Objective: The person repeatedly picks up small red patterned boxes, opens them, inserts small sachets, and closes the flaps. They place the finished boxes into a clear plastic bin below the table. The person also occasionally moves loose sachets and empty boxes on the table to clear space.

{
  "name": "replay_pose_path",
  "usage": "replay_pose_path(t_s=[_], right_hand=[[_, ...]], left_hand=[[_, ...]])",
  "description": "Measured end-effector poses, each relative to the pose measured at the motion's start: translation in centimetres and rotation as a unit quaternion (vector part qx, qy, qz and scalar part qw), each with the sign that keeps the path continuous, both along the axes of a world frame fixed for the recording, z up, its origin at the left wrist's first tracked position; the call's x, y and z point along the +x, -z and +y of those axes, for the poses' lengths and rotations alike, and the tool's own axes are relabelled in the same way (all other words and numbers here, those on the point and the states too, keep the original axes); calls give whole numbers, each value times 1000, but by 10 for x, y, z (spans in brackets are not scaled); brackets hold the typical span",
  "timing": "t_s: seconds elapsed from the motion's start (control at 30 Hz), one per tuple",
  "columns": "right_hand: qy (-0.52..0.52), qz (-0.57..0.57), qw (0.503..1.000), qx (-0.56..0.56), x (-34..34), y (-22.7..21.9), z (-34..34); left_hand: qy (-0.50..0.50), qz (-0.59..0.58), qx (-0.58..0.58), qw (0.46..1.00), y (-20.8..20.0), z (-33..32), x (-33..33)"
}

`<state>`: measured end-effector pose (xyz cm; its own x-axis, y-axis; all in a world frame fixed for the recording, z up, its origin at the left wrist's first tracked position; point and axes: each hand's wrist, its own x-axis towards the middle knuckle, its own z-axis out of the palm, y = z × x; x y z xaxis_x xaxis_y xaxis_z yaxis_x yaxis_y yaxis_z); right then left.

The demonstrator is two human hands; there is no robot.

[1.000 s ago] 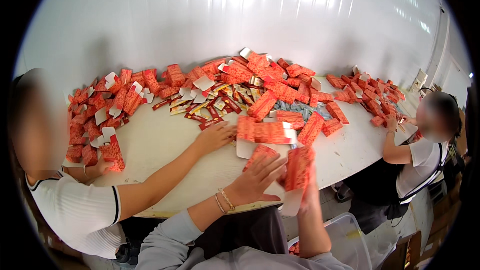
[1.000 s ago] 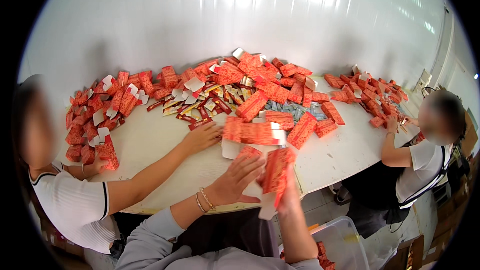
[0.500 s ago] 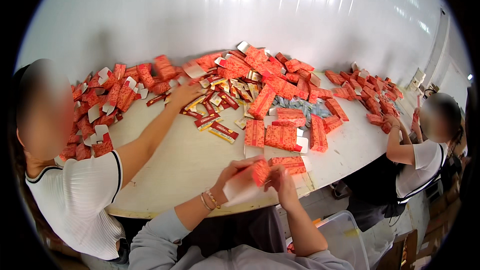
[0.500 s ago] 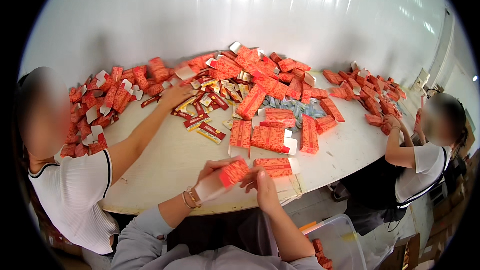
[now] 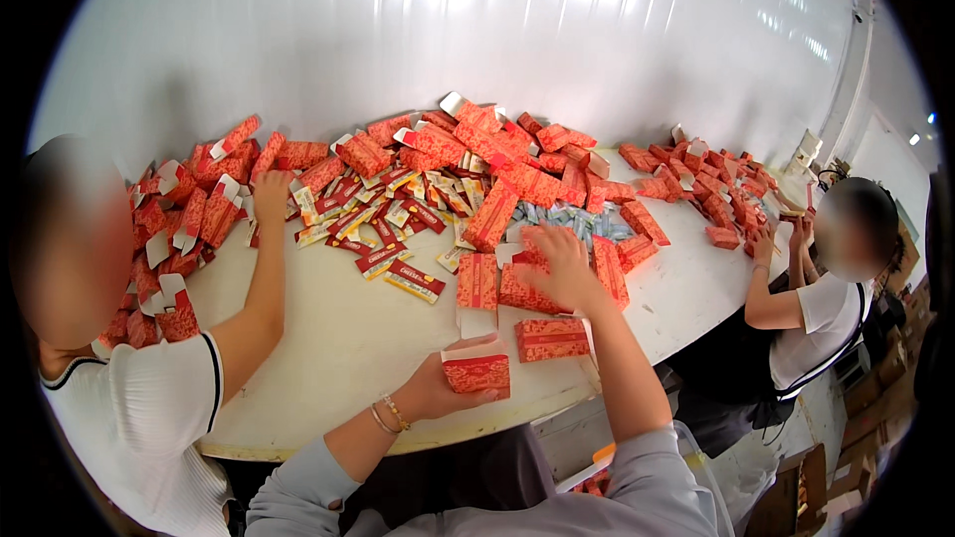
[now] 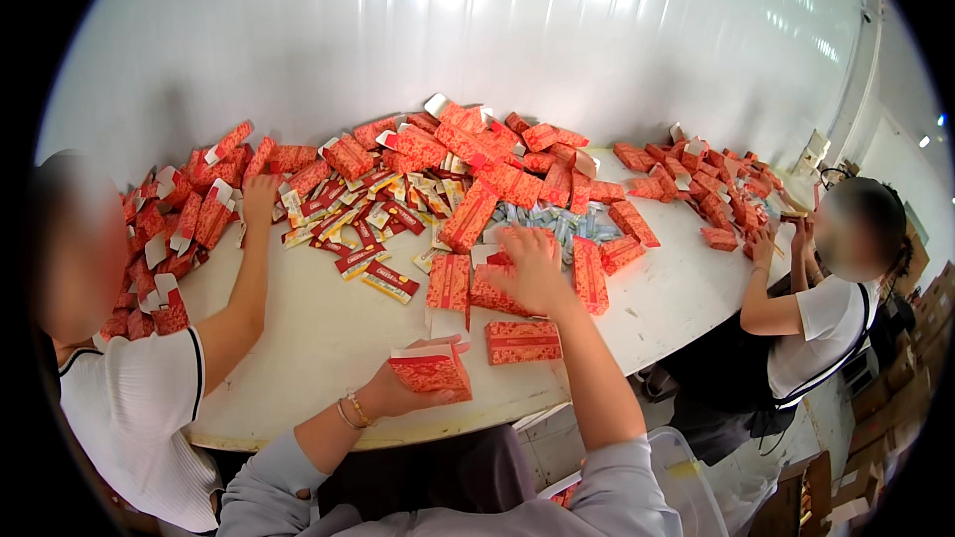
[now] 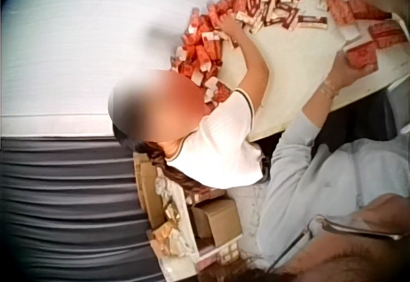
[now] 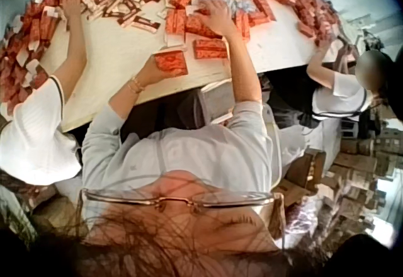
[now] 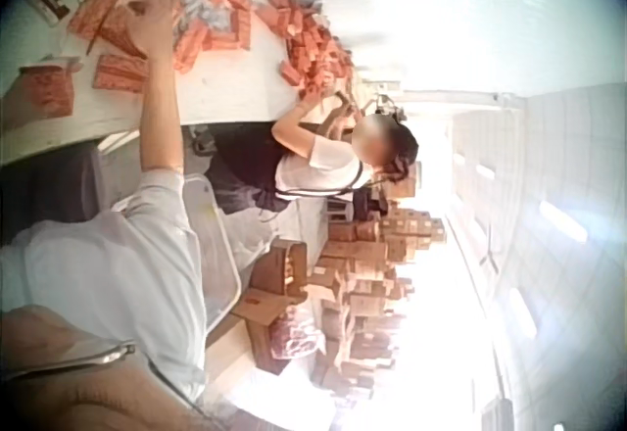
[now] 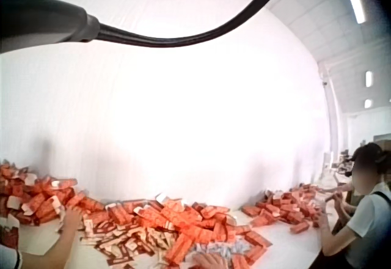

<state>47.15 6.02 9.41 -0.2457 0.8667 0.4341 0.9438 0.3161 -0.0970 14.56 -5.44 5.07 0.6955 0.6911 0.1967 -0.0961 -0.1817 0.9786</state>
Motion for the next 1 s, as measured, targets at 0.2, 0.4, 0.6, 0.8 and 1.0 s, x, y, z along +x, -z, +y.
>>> replay_pose_path(t_s=[0.2,0.4,0.6,0.8,1.0], right_hand=[[21,124,983,-133,85,17,185],[-78,79,971,-209,60,40,289],[19,185,979,-86,122,57,409],[118,57,983,-130,151,83,454],[58,147,975,-154,108,110,488]], left_hand=[[89,-14,-70,993,-2,0,28],[97,73,239,963,15,29,79],[92,90,260,957,16,51,80],[28,127,160,978,9,73,40],[28,109,174,978,14,77,46]])
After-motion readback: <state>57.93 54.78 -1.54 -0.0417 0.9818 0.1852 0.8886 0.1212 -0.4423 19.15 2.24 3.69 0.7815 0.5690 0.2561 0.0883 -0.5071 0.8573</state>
